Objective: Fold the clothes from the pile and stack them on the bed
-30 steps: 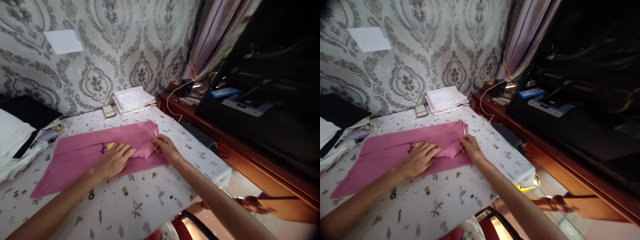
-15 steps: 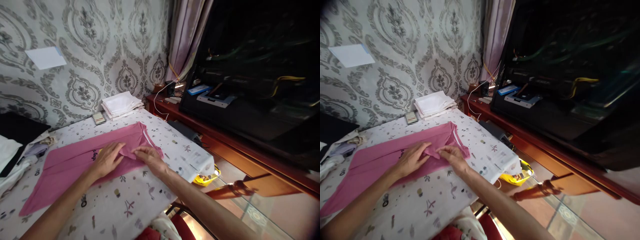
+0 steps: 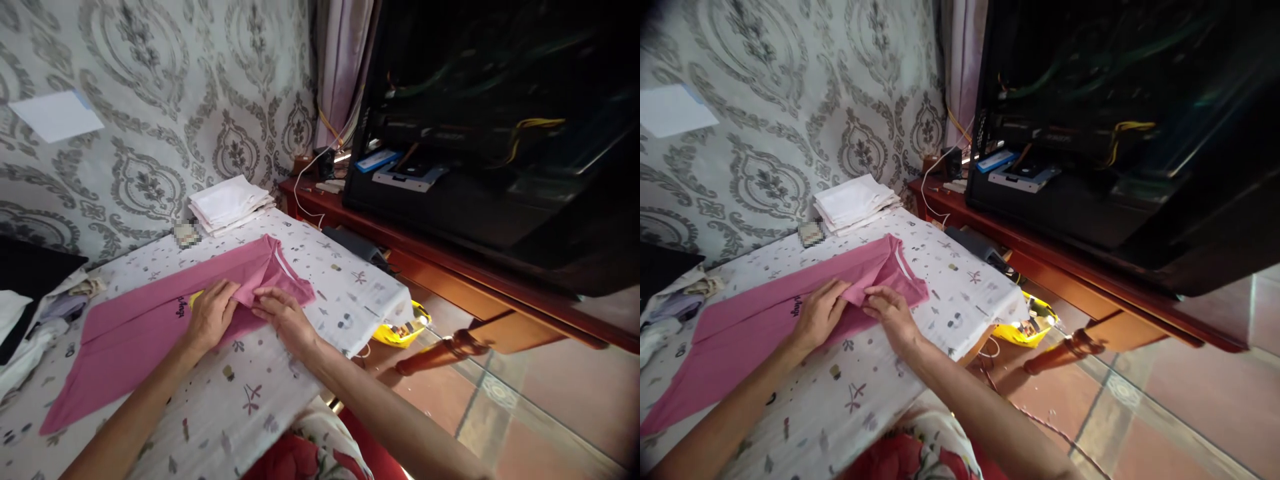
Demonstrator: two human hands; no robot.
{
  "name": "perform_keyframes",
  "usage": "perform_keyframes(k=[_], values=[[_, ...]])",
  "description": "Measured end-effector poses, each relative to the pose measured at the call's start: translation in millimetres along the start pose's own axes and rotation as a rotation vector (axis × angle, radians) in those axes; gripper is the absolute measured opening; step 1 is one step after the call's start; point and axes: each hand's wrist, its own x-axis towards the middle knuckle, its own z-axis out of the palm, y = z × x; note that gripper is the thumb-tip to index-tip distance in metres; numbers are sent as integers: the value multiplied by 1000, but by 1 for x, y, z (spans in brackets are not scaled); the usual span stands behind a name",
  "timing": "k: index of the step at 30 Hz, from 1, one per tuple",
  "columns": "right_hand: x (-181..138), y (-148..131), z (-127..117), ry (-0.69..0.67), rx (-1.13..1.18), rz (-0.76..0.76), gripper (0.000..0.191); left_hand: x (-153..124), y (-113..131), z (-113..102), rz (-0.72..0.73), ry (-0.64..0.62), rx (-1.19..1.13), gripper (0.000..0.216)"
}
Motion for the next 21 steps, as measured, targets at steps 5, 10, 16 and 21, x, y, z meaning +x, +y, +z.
perform_keyframes(k=[5, 10, 16, 21], values=[[24, -19, -12, -5, -86, -39, 26, -7, 9, 0, 90, 17, 18, 22], [90, -52, -16, 92, -417, -104, 13, -10, 12, 2, 11, 66, -32, 23], [174, -73, -25, 200, -758, -121, 15, 27, 0, -29, -339, 142, -351, 38], [197, -67, -38, 244, -1012, -149, 31, 87, -39, -58, -426, 243, -391, 36]])
